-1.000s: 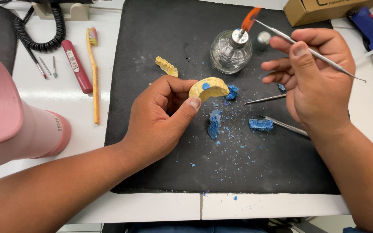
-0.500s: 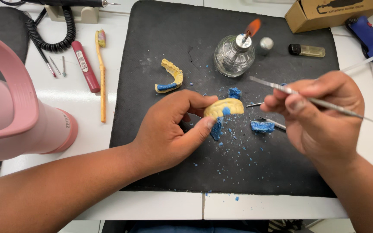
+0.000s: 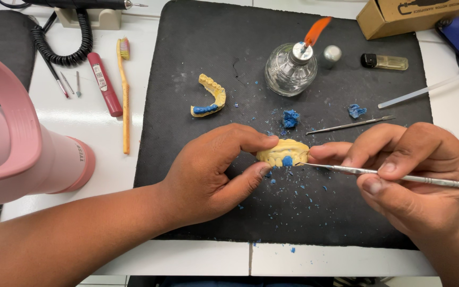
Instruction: The person applies blue wax to a yellow dental cast using a metal spatula. They repeatedly heat the spatula in a flame and press the softened wax into the indentations of the cast.
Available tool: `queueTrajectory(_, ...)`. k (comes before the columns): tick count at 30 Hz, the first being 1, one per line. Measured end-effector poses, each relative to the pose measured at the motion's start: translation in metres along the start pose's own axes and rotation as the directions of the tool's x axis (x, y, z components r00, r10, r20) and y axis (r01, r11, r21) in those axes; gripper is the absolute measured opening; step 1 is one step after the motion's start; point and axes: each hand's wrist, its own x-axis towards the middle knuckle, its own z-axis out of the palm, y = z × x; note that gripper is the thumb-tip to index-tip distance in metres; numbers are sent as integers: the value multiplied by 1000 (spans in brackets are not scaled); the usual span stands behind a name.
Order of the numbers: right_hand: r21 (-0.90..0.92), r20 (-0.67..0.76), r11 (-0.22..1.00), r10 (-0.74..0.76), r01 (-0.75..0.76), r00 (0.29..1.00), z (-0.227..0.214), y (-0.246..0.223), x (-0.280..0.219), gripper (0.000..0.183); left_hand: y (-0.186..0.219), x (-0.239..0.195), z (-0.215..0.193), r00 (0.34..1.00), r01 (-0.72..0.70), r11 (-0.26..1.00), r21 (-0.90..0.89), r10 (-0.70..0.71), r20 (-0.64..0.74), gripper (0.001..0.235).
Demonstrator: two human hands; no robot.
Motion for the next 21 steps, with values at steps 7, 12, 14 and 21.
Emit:
queueTrajectory(7, -33, -8, 999, 4, -4, 1000, 1, 1, 0, 19, 1, 0, 0, 1000, 0, 1000, 7, 0, 1, 28)
queueTrajectory(12, -76, -2, 997, -1, 1, 1000, 2, 0, 0, 19, 1, 1, 0, 1000, 6, 1000, -7, -6, 7, 28)
queueTrajectory(14, -85, -1, 996, -2, 2, 1000, 2, 0, 1, 19, 1, 1, 0, 1000, 3, 1000, -4, -3, 7, 27)
queueTrajectory(21, -92, -2, 996, -5, 5, 1000, 2, 0, 0, 19, 0, 0, -1, 1000, 1, 1000, 1, -1, 10, 28)
